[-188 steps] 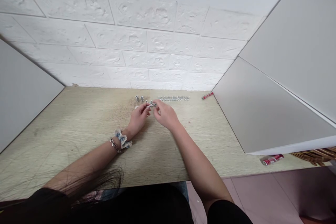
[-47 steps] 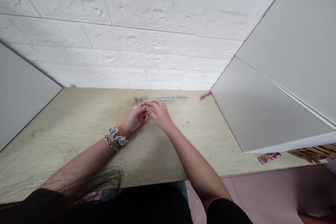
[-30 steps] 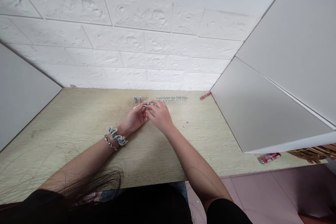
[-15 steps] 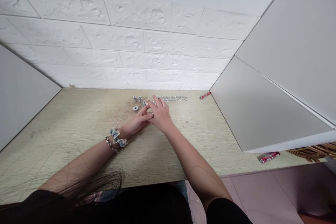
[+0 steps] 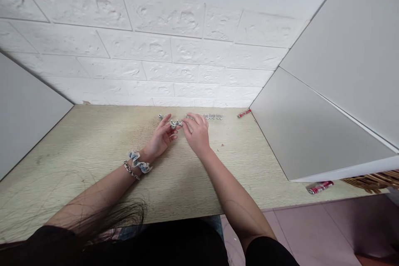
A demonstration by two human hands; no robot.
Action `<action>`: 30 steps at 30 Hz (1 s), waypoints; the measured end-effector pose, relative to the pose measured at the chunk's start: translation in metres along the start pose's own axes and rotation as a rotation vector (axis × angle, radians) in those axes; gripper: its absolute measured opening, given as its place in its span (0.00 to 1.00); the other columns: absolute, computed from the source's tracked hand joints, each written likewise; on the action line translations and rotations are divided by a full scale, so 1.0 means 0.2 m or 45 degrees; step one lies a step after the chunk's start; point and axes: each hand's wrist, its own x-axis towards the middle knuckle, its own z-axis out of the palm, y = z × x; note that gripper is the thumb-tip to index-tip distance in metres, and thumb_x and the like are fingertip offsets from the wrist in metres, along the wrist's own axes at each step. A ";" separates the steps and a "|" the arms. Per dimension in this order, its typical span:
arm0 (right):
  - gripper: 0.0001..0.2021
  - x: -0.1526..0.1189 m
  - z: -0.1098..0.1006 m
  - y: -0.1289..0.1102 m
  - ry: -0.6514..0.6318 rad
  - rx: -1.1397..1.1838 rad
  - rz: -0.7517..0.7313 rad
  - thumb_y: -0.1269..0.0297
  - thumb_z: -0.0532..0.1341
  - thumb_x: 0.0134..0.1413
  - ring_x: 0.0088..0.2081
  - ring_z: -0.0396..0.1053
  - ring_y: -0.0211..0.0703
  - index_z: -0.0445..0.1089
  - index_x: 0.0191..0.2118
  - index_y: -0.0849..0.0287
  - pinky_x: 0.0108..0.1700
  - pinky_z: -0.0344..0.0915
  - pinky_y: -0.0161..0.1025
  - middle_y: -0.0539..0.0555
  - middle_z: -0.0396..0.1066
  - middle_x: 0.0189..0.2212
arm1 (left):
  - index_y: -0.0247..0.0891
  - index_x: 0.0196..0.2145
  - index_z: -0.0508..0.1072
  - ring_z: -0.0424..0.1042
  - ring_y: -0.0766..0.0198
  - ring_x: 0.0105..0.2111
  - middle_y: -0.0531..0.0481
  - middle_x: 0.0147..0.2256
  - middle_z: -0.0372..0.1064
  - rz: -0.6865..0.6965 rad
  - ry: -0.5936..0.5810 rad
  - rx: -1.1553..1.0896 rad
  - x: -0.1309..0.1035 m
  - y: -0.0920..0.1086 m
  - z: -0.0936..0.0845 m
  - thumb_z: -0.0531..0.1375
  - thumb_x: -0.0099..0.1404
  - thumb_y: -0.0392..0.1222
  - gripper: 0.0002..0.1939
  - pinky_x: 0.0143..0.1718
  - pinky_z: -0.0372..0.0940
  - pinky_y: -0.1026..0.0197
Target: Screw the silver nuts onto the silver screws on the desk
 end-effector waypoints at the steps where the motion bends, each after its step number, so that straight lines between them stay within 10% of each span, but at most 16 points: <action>1: 0.12 0.00 0.00 0.00 -0.025 0.004 -0.017 0.60 0.52 0.57 0.49 0.62 0.47 0.73 0.37 0.53 0.55 0.53 0.50 0.55 0.68 0.46 | 0.45 0.56 0.58 0.69 0.70 0.29 0.50 0.33 0.72 0.008 0.020 -0.018 0.00 0.00 0.00 0.62 0.55 0.42 0.31 0.31 0.63 0.67; 17: 0.20 -0.05 0.06 -0.01 -0.292 -0.110 -0.188 0.65 0.56 0.50 0.56 0.54 0.50 0.67 0.51 0.55 0.60 0.49 0.49 0.55 0.61 0.55 | 0.33 0.37 0.75 0.70 0.64 0.37 0.47 0.35 0.73 -0.145 -0.329 0.144 -0.04 -0.06 0.06 0.63 0.52 0.38 0.12 0.36 0.62 0.66; 30: 0.14 -0.01 0.02 0.01 -0.012 -0.068 -0.068 0.59 0.52 0.57 0.51 0.60 0.46 0.69 0.45 0.56 0.56 0.52 0.47 0.57 0.66 0.47 | 0.36 0.46 0.70 0.71 0.71 0.27 0.49 0.32 0.73 -0.089 0.042 -0.075 -0.01 -0.02 0.02 0.59 0.57 0.36 0.18 0.32 0.67 0.68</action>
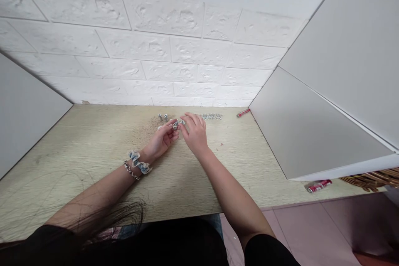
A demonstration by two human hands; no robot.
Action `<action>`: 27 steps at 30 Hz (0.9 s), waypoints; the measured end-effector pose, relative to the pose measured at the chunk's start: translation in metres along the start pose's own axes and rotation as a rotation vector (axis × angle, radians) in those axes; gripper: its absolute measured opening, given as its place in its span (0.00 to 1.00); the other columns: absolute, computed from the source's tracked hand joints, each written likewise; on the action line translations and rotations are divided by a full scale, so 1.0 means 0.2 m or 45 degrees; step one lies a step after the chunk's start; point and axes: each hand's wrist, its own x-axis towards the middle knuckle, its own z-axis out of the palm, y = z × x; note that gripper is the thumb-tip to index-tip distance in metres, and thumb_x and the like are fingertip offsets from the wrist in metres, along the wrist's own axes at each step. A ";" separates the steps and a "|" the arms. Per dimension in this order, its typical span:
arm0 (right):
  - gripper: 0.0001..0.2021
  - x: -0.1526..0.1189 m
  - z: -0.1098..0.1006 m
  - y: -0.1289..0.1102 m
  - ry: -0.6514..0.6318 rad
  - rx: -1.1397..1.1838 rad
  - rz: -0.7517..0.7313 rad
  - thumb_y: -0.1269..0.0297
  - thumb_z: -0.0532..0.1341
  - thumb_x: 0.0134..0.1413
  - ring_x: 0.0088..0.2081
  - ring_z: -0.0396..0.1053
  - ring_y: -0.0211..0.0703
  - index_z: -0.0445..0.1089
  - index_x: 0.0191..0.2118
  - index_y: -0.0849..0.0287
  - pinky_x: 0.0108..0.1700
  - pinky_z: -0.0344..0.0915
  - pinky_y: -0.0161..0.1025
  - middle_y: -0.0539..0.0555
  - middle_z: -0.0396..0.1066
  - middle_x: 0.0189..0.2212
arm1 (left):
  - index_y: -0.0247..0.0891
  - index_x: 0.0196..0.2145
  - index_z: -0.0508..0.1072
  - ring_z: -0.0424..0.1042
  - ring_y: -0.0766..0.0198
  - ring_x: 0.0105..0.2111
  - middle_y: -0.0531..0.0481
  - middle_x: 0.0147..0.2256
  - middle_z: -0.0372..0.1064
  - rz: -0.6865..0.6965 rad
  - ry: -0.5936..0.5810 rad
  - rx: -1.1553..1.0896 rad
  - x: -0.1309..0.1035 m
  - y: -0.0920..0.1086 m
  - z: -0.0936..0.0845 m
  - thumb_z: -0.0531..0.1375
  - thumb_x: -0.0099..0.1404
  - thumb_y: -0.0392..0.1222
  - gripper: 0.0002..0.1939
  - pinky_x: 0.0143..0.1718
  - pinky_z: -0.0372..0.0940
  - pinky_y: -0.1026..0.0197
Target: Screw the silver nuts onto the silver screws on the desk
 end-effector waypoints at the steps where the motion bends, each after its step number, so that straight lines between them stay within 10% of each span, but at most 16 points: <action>1: 0.13 0.00 0.00 0.00 0.017 0.010 -0.013 0.60 0.52 0.57 0.50 0.61 0.46 0.70 0.42 0.56 0.55 0.53 0.47 0.57 0.67 0.46 | 0.36 0.46 0.70 0.71 0.71 0.28 0.49 0.33 0.73 -0.010 0.005 -0.012 0.00 0.00 0.00 0.59 0.57 0.36 0.17 0.32 0.67 0.68; 18: 0.17 -0.05 0.07 -0.02 -0.126 -0.090 -0.206 0.63 0.57 0.51 0.54 0.57 0.48 0.70 0.47 0.58 0.57 0.52 0.45 0.57 0.64 0.52 | 0.30 0.28 0.74 0.70 0.71 0.28 0.49 0.28 0.72 -0.151 -0.280 -0.049 -0.03 -0.03 0.03 0.61 0.56 0.35 0.04 0.31 0.64 0.71; 27: 0.18 -0.04 0.04 -0.04 0.017 -0.181 -0.132 0.58 0.58 0.50 0.53 0.57 0.50 0.68 0.47 0.56 0.57 0.50 0.47 0.57 0.63 0.52 | 0.30 0.38 0.74 0.72 0.68 0.33 0.44 0.33 0.74 -0.180 -0.218 -0.092 -0.01 -0.03 0.01 0.55 0.61 0.34 0.10 0.37 0.67 0.68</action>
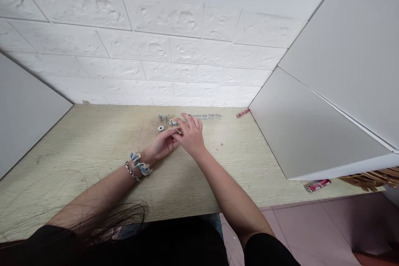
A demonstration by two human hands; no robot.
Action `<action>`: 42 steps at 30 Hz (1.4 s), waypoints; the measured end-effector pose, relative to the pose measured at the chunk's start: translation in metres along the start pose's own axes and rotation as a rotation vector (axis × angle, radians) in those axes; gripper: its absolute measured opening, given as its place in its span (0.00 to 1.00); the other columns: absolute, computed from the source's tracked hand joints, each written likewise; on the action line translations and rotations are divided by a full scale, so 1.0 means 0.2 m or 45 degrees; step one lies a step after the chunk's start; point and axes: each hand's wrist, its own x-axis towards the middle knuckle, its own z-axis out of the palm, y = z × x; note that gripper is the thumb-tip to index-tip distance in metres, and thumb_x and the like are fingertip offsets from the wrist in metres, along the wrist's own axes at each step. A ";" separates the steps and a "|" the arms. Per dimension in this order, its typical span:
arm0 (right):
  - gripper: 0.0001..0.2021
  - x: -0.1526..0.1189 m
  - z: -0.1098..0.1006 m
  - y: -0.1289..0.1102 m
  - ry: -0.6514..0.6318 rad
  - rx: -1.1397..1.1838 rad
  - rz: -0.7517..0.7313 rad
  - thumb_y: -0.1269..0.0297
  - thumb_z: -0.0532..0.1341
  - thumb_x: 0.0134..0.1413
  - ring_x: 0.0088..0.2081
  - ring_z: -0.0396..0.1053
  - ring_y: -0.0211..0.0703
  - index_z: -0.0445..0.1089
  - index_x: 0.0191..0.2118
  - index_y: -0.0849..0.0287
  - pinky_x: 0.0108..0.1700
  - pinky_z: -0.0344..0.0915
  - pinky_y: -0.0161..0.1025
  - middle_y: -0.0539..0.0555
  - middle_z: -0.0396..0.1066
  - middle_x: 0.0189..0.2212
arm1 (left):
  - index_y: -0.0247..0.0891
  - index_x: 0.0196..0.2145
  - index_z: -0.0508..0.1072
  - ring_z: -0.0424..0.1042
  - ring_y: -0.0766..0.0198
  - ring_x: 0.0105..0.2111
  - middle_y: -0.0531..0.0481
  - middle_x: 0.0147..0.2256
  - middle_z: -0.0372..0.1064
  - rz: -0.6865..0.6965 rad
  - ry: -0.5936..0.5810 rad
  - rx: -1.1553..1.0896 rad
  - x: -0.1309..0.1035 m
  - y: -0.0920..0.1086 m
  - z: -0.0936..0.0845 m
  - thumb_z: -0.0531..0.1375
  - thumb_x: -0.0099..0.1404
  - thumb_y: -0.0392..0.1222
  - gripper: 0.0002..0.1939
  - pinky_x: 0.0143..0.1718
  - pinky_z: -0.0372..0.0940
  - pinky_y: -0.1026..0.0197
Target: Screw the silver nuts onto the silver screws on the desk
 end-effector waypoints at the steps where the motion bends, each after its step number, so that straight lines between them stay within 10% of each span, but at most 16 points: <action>1: 0.17 0.00 0.00 0.00 0.013 -0.001 0.002 0.58 0.58 0.51 0.53 0.57 0.49 0.68 0.47 0.56 0.57 0.50 0.47 0.57 0.63 0.52 | 0.30 0.38 0.74 0.73 0.68 0.33 0.44 0.32 0.74 0.003 0.040 -0.024 0.00 0.01 -0.01 0.55 0.61 0.35 0.10 0.37 0.67 0.67; 10: 0.11 0.00 0.00 0.00 0.057 0.003 0.001 0.63 0.53 0.56 0.49 0.61 0.45 0.73 0.38 0.54 0.55 0.51 0.46 0.54 0.68 0.47 | 0.31 0.36 0.73 0.73 0.70 0.30 0.47 0.30 0.74 0.088 0.230 -0.204 0.02 0.03 -0.03 0.53 0.63 0.35 0.10 0.34 0.68 0.69; 19: 0.15 -0.02 0.03 -0.03 -0.150 0.004 -0.054 0.61 0.54 0.56 0.52 0.58 0.47 0.70 0.46 0.56 0.56 0.49 0.47 0.56 0.66 0.50 | 0.35 0.46 0.69 0.72 0.72 0.30 0.49 0.34 0.73 0.109 0.094 -0.168 0.03 0.02 -0.04 0.53 0.62 0.33 0.14 0.29 0.67 0.72; 42: 0.10 0.01 -0.01 0.01 -0.094 0.024 0.063 0.59 0.55 0.56 0.50 0.62 0.46 0.73 0.32 0.53 0.57 0.45 0.51 0.53 0.69 0.47 | 0.29 0.31 0.75 0.72 0.70 0.30 0.47 0.30 0.74 0.139 0.255 -0.105 0.03 0.02 0.00 0.50 0.62 0.30 0.13 0.34 0.67 0.70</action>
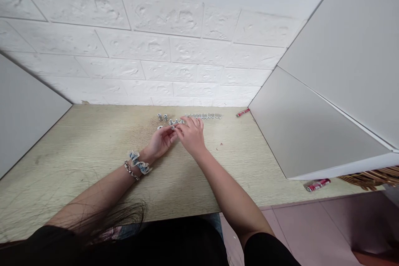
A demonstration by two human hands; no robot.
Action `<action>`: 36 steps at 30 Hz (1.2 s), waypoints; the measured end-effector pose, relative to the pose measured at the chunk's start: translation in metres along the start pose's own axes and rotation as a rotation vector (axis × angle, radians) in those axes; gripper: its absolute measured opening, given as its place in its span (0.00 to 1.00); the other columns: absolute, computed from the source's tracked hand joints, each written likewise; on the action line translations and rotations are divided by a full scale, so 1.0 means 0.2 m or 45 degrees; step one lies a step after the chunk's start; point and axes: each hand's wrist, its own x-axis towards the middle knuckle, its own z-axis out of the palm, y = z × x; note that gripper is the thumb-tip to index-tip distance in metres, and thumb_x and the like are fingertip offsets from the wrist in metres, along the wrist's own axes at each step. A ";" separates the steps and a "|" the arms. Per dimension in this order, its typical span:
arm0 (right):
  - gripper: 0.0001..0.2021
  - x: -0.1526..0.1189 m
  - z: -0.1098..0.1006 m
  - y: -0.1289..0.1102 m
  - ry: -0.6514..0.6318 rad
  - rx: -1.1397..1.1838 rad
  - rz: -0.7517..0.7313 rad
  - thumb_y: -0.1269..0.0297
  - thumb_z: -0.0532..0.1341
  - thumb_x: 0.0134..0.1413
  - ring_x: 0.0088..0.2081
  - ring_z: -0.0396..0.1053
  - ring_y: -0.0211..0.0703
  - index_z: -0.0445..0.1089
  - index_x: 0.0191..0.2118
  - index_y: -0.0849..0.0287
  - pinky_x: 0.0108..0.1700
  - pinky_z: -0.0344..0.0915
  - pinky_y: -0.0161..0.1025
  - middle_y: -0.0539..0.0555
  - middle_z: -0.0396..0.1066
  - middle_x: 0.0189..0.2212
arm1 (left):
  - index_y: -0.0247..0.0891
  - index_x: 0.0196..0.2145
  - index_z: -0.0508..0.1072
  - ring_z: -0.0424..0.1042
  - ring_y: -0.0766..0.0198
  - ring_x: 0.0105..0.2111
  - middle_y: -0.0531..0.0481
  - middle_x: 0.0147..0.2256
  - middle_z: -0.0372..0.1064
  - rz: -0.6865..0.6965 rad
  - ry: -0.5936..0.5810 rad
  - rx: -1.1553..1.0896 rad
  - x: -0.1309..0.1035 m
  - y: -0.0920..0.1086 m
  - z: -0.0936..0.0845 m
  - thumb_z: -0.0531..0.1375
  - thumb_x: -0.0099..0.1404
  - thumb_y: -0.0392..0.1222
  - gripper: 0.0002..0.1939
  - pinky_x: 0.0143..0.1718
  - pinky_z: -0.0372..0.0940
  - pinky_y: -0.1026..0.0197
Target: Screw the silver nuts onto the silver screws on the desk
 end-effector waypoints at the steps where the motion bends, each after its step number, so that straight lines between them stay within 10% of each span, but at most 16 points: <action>1: 0.10 0.00 0.00 0.00 -0.017 0.003 0.006 0.60 0.55 0.56 0.50 0.62 0.46 0.73 0.33 0.53 0.58 0.44 0.51 0.53 0.69 0.47 | 0.29 0.31 0.75 0.72 0.71 0.30 0.47 0.30 0.74 0.011 -0.003 0.017 0.00 0.00 0.00 0.51 0.61 0.29 0.12 0.34 0.67 0.71; 12: 0.11 -0.02 0.03 -0.02 -0.097 -0.005 -0.039 0.65 0.53 0.55 0.50 0.61 0.46 0.73 0.38 0.51 0.59 0.41 0.53 0.53 0.68 0.47 | 0.29 0.32 0.74 0.71 0.73 0.30 0.47 0.30 0.72 0.036 0.041 -0.026 0.03 -0.01 -0.03 0.53 0.61 0.30 0.10 0.34 0.66 0.73; 26: 0.17 -0.02 0.06 0.00 -0.281 0.008 -0.172 0.58 0.57 0.53 0.54 0.56 0.49 0.69 0.48 0.55 0.56 0.51 0.49 0.55 0.63 0.54 | 0.32 0.39 0.72 0.71 0.64 0.30 0.43 0.30 0.72 -0.143 -0.120 -0.079 -0.01 0.04 -0.03 0.47 0.63 0.57 0.25 0.30 0.66 0.65; 36: 0.18 0.01 0.00 -0.03 -0.221 0.041 0.152 0.47 0.55 0.52 0.32 0.65 0.42 0.66 0.25 0.58 0.37 0.59 0.39 0.53 0.68 0.26 | 0.33 0.41 0.75 0.65 0.60 0.49 0.43 0.45 0.70 0.123 -0.145 0.184 -0.01 -0.04 -0.04 0.54 0.61 0.52 0.21 0.47 0.61 0.64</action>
